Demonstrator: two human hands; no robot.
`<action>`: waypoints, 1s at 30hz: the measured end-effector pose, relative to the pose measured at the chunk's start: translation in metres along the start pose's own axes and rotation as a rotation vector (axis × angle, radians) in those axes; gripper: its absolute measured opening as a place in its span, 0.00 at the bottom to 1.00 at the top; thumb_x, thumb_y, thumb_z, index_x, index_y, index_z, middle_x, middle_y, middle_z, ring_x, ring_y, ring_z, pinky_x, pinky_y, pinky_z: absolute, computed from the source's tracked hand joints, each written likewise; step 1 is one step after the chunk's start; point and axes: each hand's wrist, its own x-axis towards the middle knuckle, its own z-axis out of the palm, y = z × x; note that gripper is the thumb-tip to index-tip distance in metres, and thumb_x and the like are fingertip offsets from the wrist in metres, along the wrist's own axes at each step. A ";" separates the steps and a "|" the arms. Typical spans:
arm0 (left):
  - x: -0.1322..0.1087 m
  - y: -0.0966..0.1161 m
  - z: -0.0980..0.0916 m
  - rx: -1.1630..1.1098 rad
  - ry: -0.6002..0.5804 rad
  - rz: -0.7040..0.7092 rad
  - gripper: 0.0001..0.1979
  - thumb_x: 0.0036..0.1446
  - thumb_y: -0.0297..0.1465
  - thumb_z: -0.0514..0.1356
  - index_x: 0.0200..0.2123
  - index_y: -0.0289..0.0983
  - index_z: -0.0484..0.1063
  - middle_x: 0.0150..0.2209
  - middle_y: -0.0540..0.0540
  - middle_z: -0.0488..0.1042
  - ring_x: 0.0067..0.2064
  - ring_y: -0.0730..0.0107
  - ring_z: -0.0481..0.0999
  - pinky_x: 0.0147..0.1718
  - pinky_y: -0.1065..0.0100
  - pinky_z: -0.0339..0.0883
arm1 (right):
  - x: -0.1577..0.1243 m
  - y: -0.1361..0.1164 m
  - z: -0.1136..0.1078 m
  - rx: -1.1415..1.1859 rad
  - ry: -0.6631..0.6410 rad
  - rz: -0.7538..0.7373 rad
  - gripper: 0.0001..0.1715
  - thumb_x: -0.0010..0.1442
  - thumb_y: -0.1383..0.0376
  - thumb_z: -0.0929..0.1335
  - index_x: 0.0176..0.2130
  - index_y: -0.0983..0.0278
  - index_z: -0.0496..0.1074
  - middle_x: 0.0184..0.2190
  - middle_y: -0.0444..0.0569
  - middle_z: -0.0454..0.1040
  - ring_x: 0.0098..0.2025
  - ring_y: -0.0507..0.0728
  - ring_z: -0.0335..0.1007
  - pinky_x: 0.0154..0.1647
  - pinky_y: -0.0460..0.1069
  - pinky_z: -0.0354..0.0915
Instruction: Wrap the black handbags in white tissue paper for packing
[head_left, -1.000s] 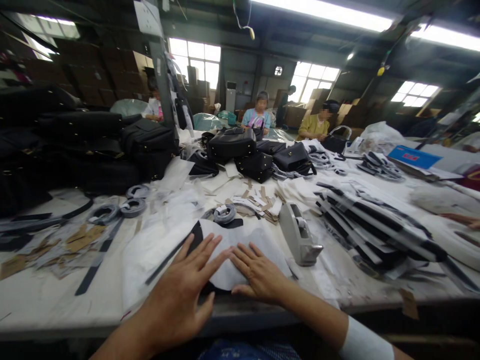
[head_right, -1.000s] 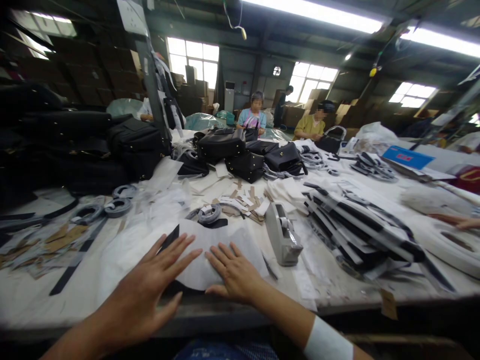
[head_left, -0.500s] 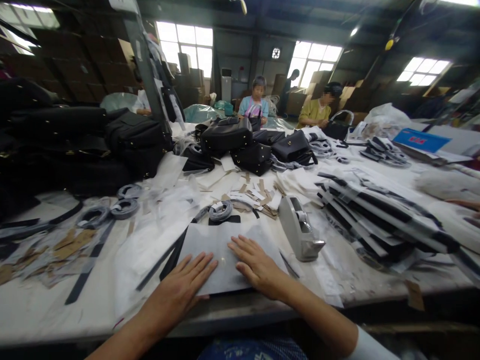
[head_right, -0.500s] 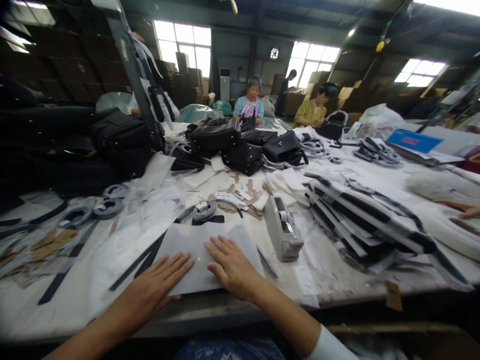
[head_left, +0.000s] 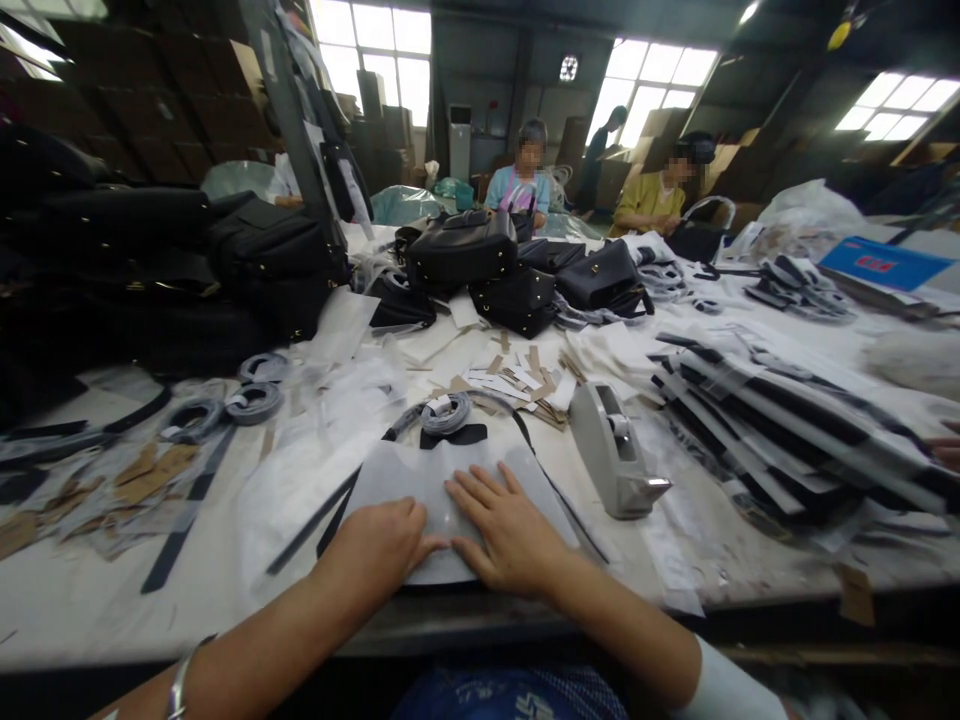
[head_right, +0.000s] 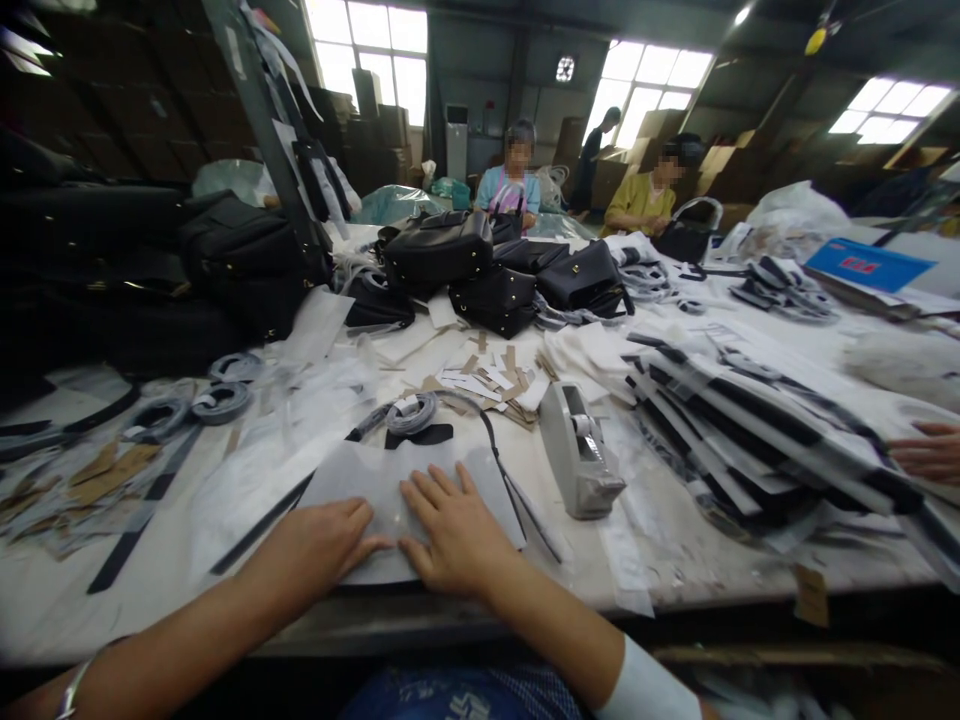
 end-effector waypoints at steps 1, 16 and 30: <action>0.000 -0.003 0.010 0.002 0.094 0.038 0.18 0.66 0.42 0.55 0.34 0.34 0.75 0.34 0.39 0.80 0.36 0.55 0.82 0.35 0.59 0.75 | -0.003 0.002 0.005 0.012 0.016 0.029 0.35 0.67 0.52 0.62 0.67 0.64 0.57 0.67 0.56 0.60 0.68 0.67 0.52 0.69 0.70 0.44; -0.021 -0.017 0.054 -0.151 0.289 0.206 0.27 0.67 0.37 0.53 0.67 0.40 0.57 0.64 0.42 0.67 0.62 0.59 0.69 0.59 0.56 0.67 | -0.022 -0.001 0.028 -0.063 0.046 0.093 0.35 0.69 0.55 0.61 0.69 0.60 0.52 0.71 0.52 0.48 0.72 0.66 0.40 0.70 0.68 0.42; -0.012 -0.011 0.053 -0.080 0.261 0.159 0.22 0.68 0.34 0.50 0.63 0.39 0.63 0.62 0.37 0.69 0.59 0.54 0.73 0.54 0.54 0.69 | -0.013 0.000 0.027 0.042 0.101 0.087 0.30 0.68 0.61 0.62 0.67 0.62 0.58 0.67 0.54 0.60 0.70 0.65 0.48 0.69 0.68 0.44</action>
